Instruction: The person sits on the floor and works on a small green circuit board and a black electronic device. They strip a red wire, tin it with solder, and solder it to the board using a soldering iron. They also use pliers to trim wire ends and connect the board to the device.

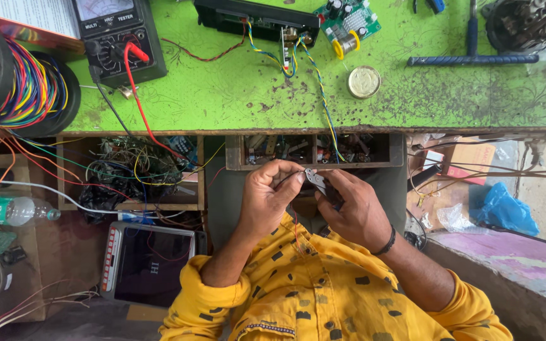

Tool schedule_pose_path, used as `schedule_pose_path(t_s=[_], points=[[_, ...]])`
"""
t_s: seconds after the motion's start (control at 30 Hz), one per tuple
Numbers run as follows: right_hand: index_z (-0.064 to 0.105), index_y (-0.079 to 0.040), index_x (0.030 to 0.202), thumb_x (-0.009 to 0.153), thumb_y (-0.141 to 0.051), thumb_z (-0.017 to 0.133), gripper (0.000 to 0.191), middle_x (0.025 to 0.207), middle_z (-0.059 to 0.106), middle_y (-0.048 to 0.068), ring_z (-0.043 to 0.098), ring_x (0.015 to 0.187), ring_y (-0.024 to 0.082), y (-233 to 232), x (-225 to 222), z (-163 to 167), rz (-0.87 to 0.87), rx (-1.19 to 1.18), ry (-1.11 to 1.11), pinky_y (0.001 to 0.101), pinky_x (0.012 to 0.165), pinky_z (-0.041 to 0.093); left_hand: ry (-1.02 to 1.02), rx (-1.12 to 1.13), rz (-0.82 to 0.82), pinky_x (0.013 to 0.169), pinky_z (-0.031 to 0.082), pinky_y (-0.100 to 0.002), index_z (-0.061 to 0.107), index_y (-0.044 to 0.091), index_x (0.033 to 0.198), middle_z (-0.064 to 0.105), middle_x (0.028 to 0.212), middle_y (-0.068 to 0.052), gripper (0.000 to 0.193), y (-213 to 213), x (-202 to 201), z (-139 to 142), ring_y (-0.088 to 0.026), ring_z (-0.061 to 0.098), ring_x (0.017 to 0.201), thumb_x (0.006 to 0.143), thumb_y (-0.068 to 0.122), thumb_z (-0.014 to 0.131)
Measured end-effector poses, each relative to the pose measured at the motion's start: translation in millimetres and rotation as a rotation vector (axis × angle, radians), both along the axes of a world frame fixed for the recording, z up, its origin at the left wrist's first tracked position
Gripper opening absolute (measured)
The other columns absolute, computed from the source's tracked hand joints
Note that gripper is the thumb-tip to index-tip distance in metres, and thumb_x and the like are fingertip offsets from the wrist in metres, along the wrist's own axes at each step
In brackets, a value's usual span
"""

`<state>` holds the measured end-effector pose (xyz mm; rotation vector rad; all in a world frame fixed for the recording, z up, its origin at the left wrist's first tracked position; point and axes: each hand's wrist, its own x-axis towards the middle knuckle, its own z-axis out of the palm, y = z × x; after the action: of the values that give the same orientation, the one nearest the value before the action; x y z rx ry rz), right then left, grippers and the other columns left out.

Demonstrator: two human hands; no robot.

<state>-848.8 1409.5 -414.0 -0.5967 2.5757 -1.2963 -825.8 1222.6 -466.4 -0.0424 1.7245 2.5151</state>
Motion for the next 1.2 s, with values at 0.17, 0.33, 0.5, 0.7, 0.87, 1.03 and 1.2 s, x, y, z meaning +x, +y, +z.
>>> schedule_pose_path(t_s=[0.17,0.33,0.5,0.7,0.87,1.03,1.2], points=[[0.063,0.000,0.121,0.084,-0.006,0.069,0.038,0.089,0.066,0.016,0.066,0.065,0.027,0.6,2.9,-3.6,-0.017,-0.007,-0.041,0.0364,0.059,0.052,-0.008,0.014,-0.005,0.070,0.045,-0.017,0.069,-0.003,0.109,0.068,0.090,0.004,0.011,0.4,2.0,0.3,0.001,0.054,0.079,0.104,0.006,0.065],[0.061,0.001,0.122,0.084,-0.005,0.068,0.039,0.087,0.065,0.016,0.066,0.065,0.028,2.8,3.6,-4.8,-0.019,0.000,-0.040,0.0370,0.059,0.052,-0.023,-0.011,-0.010,0.068,0.044,-0.017,0.070,-0.004,0.109,0.068,0.089,0.004,0.011,2.0,1.5,2.4,0.001,0.053,0.078,0.104,0.005,0.066],[0.061,0.001,0.121,0.084,-0.004,0.068,0.038,0.089,0.065,0.017,0.065,0.068,0.031,3.9,2.3,-5.4,0.001,-0.022,0.033,0.0376,0.060,0.052,-0.015,-0.006,-0.013,0.069,0.044,-0.017,0.069,-0.003,0.109,0.068,0.090,0.005,0.011,2.8,-0.2,2.5,0.002,0.054,0.079,0.104,0.006,0.065],[0.063,-0.002,0.117,0.078,-0.003,0.067,0.039,0.078,0.062,0.016,0.064,0.064,0.031,9.4,2.4,-12.3,-0.025,-0.004,-0.018,0.0383,0.059,0.051,-0.019,-0.032,-0.007,0.061,0.038,-0.017,0.070,-0.002,0.106,0.062,0.081,0.007,0.011,6.1,0.7,-0.8,0.002,0.047,0.072,0.104,0.008,0.066],[0.063,-0.002,0.104,0.075,-0.002,0.068,0.030,0.074,0.061,0.015,0.063,0.064,0.031,11.7,5.0,-17.6,-0.047,0.019,-0.033,0.0380,0.058,0.051,-0.029,-0.036,-0.002,0.062,0.040,-0.017,0.067,0.000,0.101,0.063,0.081,0.007,0.009,10.7,3.0,-3.3,0.002,0.048,0.071,0.104,0.008,0.065],[0.064,0.002,0.108,0.074,-0.001,0.068,0.035,0.072,0.059,0.014,0.061,0.061,0.029,16.5,9.5,-31.3,-0.037,-0.008,-0.007,0.0382,0.055,0.049,-0.065,-0.059,0.007,0.058,0.036,-0.017,0.067,0.000,0.098,0.058,0.076,0.009,0.010,12.1,2.6,-5.4,0.003,0.044,0.068,0.104,0.008,0.064],[0.063,0.001,0.096,0.091,-0.003,0.064,0.006,0.074,0.062,0.004,0.056,0.061,0.015,33.7,6.5,-51.8,0.057,-0.830,-0.748,0.0290,0.055,0.045,-0.071,0.012,-0.001,0.059,0.034,-0.017,0.069,-0.001,0.099,0.057,0.076,0.010,0.009,8.9,6.5,-4.3,0.003,0.043,0.068,0.103,0.007,0.066]])
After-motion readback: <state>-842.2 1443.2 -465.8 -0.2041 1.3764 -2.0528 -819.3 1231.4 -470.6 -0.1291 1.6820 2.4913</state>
